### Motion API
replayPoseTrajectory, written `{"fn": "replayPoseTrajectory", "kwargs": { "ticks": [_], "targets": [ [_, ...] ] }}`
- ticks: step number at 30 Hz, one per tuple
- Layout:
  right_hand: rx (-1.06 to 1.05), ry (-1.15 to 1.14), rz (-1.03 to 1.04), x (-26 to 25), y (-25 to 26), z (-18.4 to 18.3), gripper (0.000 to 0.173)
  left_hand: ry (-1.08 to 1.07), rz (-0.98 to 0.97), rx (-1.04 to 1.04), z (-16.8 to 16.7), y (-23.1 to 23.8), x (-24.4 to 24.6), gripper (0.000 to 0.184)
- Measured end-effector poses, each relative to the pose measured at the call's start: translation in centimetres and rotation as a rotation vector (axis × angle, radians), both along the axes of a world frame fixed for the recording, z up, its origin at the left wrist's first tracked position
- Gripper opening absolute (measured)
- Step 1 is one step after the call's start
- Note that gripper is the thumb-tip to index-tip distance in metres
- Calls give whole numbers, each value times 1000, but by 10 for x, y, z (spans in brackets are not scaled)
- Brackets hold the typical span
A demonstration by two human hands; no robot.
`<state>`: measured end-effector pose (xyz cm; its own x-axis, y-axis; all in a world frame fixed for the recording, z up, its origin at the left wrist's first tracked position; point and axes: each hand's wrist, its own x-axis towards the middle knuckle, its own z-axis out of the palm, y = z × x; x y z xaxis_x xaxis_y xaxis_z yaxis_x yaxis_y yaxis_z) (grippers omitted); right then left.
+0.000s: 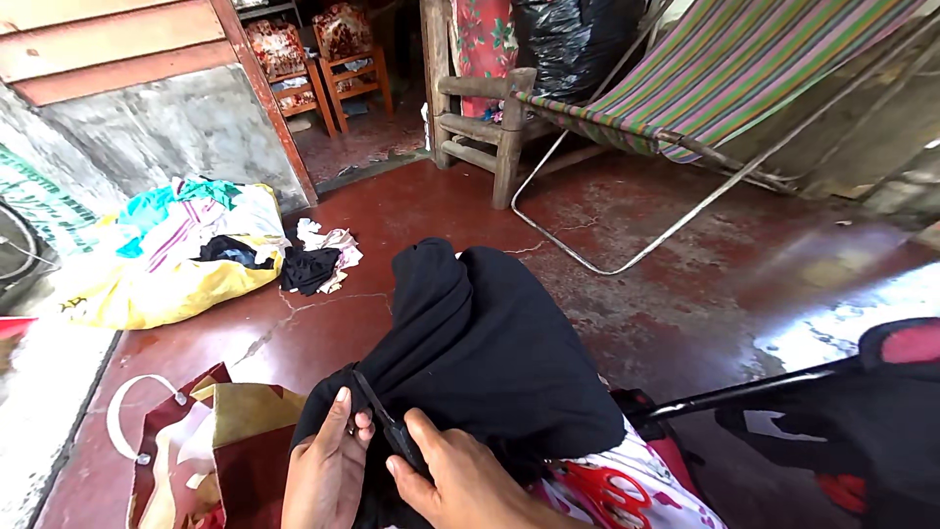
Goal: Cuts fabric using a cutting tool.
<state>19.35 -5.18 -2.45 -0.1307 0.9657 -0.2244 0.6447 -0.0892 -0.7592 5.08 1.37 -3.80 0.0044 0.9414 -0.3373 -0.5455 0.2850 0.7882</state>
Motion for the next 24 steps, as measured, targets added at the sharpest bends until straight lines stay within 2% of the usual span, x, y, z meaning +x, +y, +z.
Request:
{"fn": "replayPoseTrajectory", "kwargs": {
  "ticks": [24],
  "targets": [
    [-48, 89, 69, -27, 21, -3, 37, 233, 128, 122, 9, 2, -16, 17]
  ]
}}
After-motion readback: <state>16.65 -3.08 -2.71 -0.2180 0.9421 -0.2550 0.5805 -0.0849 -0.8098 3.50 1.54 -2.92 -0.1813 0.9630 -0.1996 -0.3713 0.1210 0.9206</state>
